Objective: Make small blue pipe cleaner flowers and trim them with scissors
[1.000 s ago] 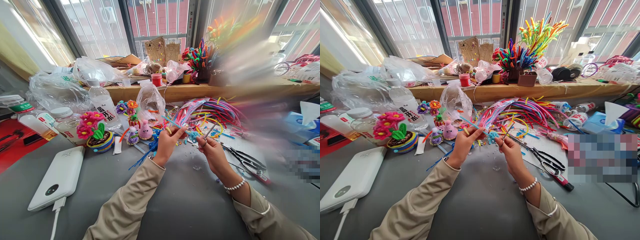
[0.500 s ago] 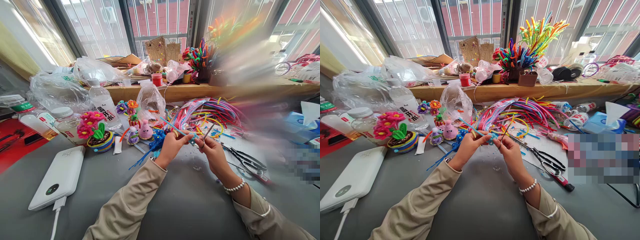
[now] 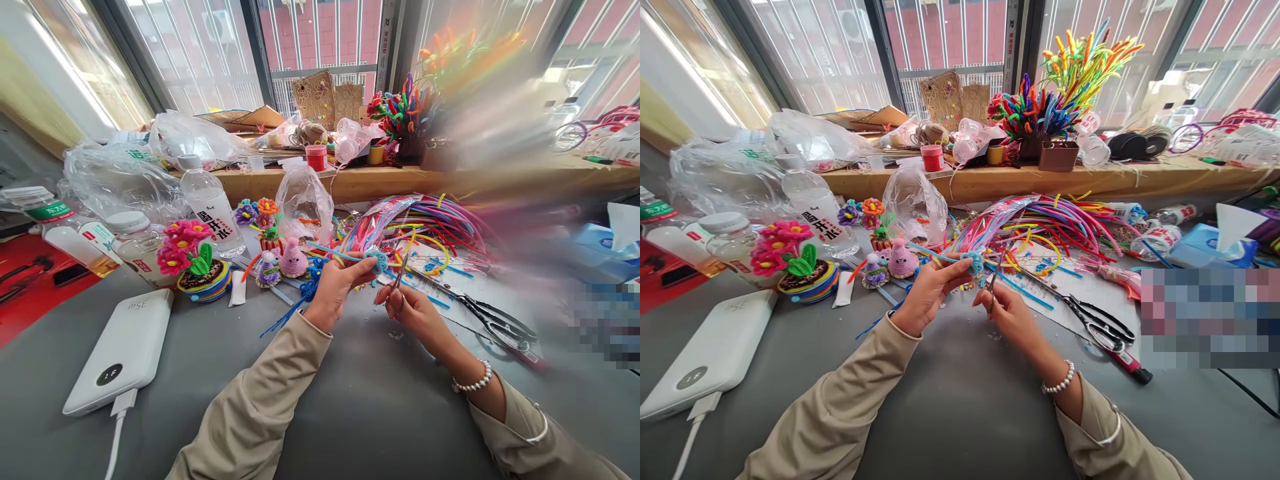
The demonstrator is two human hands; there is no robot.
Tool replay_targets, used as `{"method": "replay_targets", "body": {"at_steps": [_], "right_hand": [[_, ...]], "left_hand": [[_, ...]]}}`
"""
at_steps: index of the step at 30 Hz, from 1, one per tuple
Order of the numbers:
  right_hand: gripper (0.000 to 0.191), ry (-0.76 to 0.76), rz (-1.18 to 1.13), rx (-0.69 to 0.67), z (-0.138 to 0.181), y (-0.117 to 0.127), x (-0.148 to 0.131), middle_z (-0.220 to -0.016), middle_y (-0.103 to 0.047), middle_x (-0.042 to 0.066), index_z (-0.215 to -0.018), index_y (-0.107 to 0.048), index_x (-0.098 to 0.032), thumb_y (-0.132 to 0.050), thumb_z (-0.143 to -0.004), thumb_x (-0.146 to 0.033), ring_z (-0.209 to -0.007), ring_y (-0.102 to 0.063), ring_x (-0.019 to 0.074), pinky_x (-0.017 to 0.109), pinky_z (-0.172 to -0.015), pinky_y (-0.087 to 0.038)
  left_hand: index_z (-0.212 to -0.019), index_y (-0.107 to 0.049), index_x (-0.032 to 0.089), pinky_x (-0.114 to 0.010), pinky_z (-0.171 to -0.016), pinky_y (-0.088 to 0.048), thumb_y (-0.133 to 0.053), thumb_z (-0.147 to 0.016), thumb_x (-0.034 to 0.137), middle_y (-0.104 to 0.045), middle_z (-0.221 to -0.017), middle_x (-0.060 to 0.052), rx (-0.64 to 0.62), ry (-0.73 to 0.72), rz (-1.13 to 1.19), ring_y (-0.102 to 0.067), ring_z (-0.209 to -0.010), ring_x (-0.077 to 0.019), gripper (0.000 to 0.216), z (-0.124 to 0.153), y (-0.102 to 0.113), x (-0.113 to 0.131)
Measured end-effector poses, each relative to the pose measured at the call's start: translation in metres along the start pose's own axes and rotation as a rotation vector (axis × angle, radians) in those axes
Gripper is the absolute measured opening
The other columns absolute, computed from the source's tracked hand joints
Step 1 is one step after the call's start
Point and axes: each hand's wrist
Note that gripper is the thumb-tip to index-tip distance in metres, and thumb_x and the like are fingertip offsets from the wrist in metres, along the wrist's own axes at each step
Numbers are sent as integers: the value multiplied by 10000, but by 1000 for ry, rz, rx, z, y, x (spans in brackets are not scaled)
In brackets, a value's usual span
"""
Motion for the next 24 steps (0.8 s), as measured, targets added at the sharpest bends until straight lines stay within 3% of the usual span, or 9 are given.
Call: {"method": "replay_targets", "body": {"at_steps": [5,10,17,24], "right_hand": [[652,23,149,-88,1,-4,-7,-598,-415,-7,-746,-503,-150,-258,-690,-752,-538,-381,117,243,-504,-320],[656,14,237,-92,1,-6,-8,-597,-444,8,-679,-480,-155,-234,-685,-763,-547,-384,124,251,-513,-305],[632,30,218,-105,1,-8,-7,-607,-461,10,-687,-467,-159,-250,-693,-752,-544,-389,124,251,-512,-311],[636,61,188,-81,2,-8,-6,-641,-495,24,-704,-469,-160,-236,-696,-751,-545,-410,126,251,-504,-330]], "left_hand": [[-703,-595,127,-220,-617,-483,-729,-538,151,-626,-633,20,-8,30,94,-590,-571,-86,214,0,0,0],[-683,-609,120,-215,-617,-485,-724,-545,148,-637,-644,11,0,112,151,-599,-585,-91,182,2,0,-3],[-710,-604,118,-152,-545,-447,-679,-604,95,-626,-612,14,47,220,261,-584,-550,-60,132,6,-5,-6],[-700,-558,116,-164,-619,-474,-634,-637,42,-629,-627,-1,64,237,345,-601,-576,-69,123,8,-9,-10]]}}
Point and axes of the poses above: each hand's wrist, its own z-axis away from the middle knuckle, its own y-axis out of the back of the hand, x = y × z
